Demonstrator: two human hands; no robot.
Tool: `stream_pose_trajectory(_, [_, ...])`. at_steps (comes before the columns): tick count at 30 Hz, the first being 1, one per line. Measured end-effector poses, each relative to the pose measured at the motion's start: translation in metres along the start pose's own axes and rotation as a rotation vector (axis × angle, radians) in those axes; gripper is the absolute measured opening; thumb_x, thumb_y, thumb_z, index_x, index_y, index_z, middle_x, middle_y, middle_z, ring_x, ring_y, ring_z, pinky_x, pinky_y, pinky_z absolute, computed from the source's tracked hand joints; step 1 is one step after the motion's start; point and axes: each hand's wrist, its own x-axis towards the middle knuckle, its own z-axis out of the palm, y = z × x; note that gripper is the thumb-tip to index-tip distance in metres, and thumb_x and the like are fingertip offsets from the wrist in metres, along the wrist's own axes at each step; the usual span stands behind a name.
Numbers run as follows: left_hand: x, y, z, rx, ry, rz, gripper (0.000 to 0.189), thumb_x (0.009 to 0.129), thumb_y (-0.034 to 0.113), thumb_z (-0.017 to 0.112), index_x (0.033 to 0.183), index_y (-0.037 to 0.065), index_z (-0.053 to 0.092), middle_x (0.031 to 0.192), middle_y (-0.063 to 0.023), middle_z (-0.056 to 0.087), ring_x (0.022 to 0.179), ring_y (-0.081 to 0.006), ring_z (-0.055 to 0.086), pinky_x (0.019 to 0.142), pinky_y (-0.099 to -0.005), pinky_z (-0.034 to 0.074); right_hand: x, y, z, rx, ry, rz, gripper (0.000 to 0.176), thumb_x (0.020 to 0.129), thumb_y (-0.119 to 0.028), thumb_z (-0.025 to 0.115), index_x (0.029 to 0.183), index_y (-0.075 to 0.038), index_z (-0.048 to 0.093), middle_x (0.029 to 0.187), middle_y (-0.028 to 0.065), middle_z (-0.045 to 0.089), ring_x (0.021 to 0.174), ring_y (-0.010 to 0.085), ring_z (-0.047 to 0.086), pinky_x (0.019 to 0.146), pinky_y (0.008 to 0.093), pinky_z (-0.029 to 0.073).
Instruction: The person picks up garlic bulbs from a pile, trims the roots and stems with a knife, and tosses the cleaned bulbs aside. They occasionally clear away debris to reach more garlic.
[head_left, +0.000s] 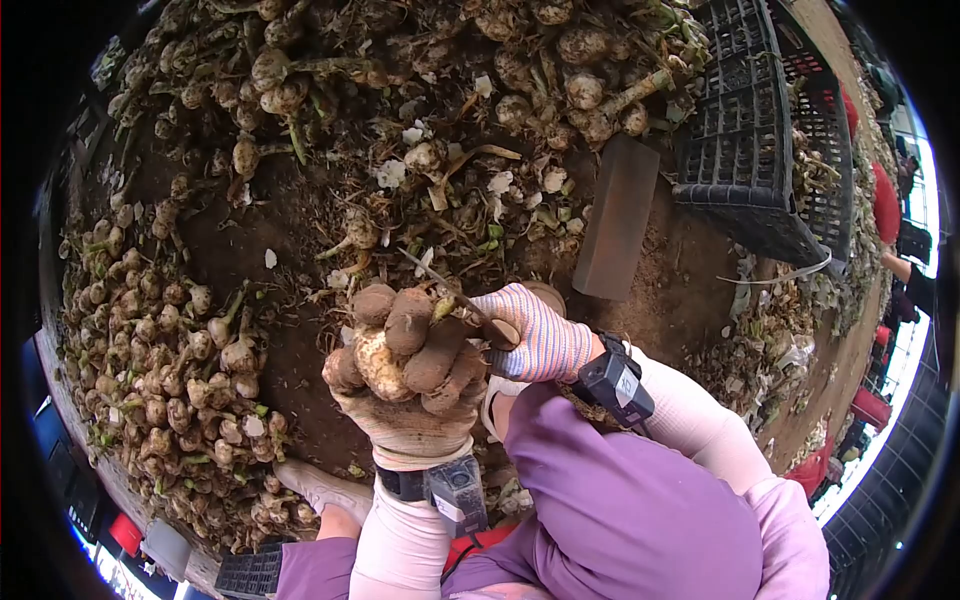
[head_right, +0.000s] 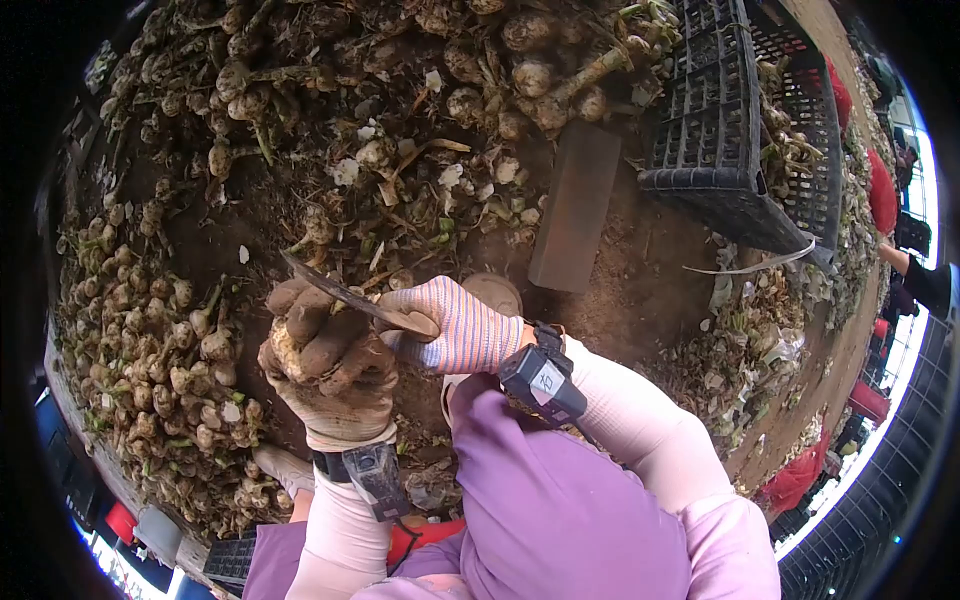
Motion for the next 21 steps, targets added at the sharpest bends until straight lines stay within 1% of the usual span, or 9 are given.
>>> stream_pose_trajectory(1, [0.001,0.0,0.002,-0.002,0.001,0.001,0.033,0.078,0.024,0.058,0.107,0.01,0.054,0.086,-0.0052,0.052,0.051,-0.0078,0.035,0.042,-0.0213,0.036,0.0,-0.001,-0.001,0.0,-0.001,0.002,0.015,0.077,-0.015,0.062,0.087,-0.004,0.059,0.065,0.0087,0.056,0.055,0.0196,0.052,0.057,0.0303,0.045])
stream_pose_trajectory(3, [0.001,-0.001,0.002,0.124,0.003,-0.008,0.026,0.08,0.017,0.062,0.104,0.016,0.052,0.087,0.0,0.057,0.06,-0.0054,0.049,0.046,-0.0183,0.041,0.0,-0.007,-0.006,-0.101,-0.038,0.011,0.015,0.075,-0.012,0.061,0.087,-0.005,0.059,0.066,0.0094,0.057,0.057,0.0212,0.052,0.058,0.0302,0.045])
stream_pose_trajectory(7, [0.001,0.002,-0.002,0.117,0.003,-0.069,0.02,0.08,0.018,0.061,0.098,0.016,0.055,0.086,0.0005,0.059,0.063,-0.0043,0.051,0.046,-0.0181,0.041,0.0,-0.006,-0.005,-0.13,-0.009,-0.056,0.015,0.073,-0.012,0.06,0.085,-0.004,0.058,0.066,0.0095,0.057,0.057,0.0225,0.052,0.058,0.0302,0.045])
stream_pose_trajectory(10, [0.005,0.002,0.003,0.053,-0.028,-0.098,0.01,0.08,0.017,0.059,0.089,0.013,0.057,0.084,0.0011,0.059,0.06,-0.0029,0.051,0.046,-0.0176,0.041,-0.009,0.013,0.002,-0.035,-0.058,0.067,0.014,0.073,-0.014,0.061,0.083,-0.004,0.059,0.067,0.0101,0.058,0.06,0.022,0.057,0.059,0.0308,0.046])
stream_pose_trajectory(14, [0.011,0.016,0.007,-0.02,-0.175,-0.147,0.03,0.076,0.009,0.058,0.104,0.006,0.049,0.09,-0.0026,0.054,0.065,-0.0089,0.052,0.054,-0.0209,0.043,-0.028,0.02,0.001,-0.03,-0.123,0.183,0.012,0.079,-0.016,0.061,0.083,-0.004,0.06,0.071,0.0068,0.061,0.065,0.0165,0.059,0.062,0.0299,0.047])
stream_pose_trajectory(17, [0.008,0.023,0.012,-0.051,-0.252,-0.166,0.04,0.075,0.004,0.058,0.112,0.003,0.045,0.094,-0.0045,0.052,0.068,-0.012,0.053,0.058,-0.0226,0.044,-0.023,0.005,-0.009,-0.026,-0.025,0.197,0.016,0.082,-0.02,0.061,0.082,-0.004,0.06,0.072,0.0062,0.063,0.066,0.0158,0.06,0.063,0.0295,0.047])
stream_pose_trajectory(19, [-0.002,0.026,0.018,0.249,0.046,-0.02,0.055,0.076,0.015,0.056,0.127,0.009,0.038,0.113,-0.0142,0.051,0.078,-0.0176,0.049,0.065,-0.0285,0.047,-0.016,-0.011,-0.019,-0.072,-0.016,0.226,0.016,0.081,-0.019,0.061,0.082,-0.004,0.06,0.07,0.0071,0.062,0.064,0.0163,0.059,0.061,0.0298,0.047])
stream_pose_trajectory(20, [-0.007,0.03,0.017,0.416,0.14,-0.016,0.059,0.078,0.015,0.055,0.133,0.01,0.035,0.116,-0.0156,0.048,0.084,-0.0223,0.049,0.064,-0.0295,0.048,-0.013,-0.018,-0.021,-0.13,0.012,0.199,0.015,0.081,-0.019,0.061,0.081,-0.004,0.06,0.068,0.0078,0.061,0.063,0.0157,0.059,0.06,0.0306,0.047])
stream_pose_trajectory(21, [-0.009,0.028,0.025,0.794,0.19,0.014,0.055,0.078,0.011,0.059,0.129,0.009,0.039,0.114,-0.0164,0.051,0.086,-0.0255,0.051,0.066,-0.0296,0.049,-0.011,-0.025,-0.023,-0.159,0.022,0.219,0.015,0.079,-0.018,0.062,0.083,-0.004,0.06,0.066,0.0097,0.059,0.063,0.0212,0.06,0.059,0.0307,0.046])
